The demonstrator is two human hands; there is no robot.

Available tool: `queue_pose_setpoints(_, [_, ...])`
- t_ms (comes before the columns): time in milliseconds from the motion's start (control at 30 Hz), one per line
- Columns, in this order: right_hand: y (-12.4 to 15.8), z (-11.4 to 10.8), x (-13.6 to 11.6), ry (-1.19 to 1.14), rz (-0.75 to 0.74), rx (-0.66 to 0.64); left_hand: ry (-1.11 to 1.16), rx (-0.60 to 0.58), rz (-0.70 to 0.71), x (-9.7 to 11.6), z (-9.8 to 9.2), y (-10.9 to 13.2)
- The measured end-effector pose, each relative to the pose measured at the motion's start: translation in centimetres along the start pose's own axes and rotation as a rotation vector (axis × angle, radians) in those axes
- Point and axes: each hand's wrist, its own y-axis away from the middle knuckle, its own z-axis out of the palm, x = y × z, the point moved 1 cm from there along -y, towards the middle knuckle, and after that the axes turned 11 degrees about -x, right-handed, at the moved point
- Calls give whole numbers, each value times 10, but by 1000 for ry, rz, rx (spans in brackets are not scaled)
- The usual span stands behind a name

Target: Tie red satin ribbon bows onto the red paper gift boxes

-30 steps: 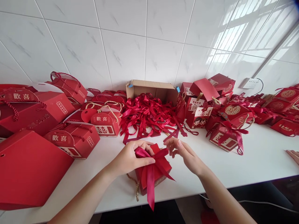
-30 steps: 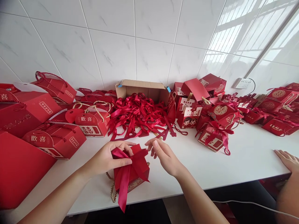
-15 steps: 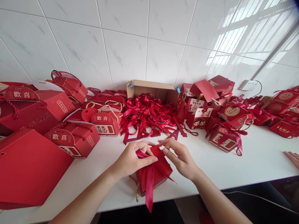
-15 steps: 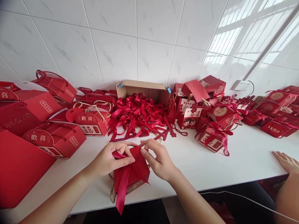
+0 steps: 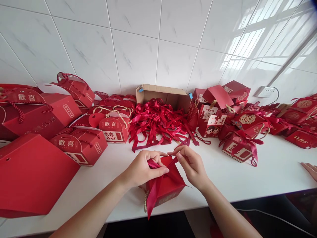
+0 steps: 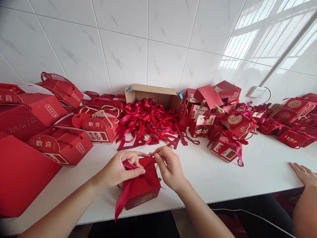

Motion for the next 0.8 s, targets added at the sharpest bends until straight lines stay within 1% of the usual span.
queue_pose_setpoints(167, [1, -2, 0, -60, 24, -73, 15, -27, -56, 3, -5, 1])
queue_pose_setpoints(333, [2, -7, -4, -137, 74, -97, 80, -140, 4, 7, -10, 3])
queue_pose_setpoints(400, [3, -9, -6, -153, 107, -111, 128, -167, 21, 6, -11, 3])
queue_pose_setpoints(467, [4, -11, -7, -174, 137, -132, 166, -166, 26, 5, -11, 3])
queue_pose_setpoints(533, [3, -14, -10, -188, 129, -124, 172, -140, 15, 3, -12, 3])
queue_pose_setpoints(567, [1, -16, -13, -165, 103, -112, 164, -126, 9, 2, -13, 3])
queue_pose_setpoints(633, [-3, -17, -21, -39, 29, -118, 147, -107, 9, 1, -14, 2])
queue_pose_setpoints(700, [-8, -16, -30, 139, -27, -192, 142, -106, 18, 0, -15, 2])
queue_pose_setpoints(800, [-13, -10, -42, 331, -43, -336, 157, -91, 14, 0, -16, 2])
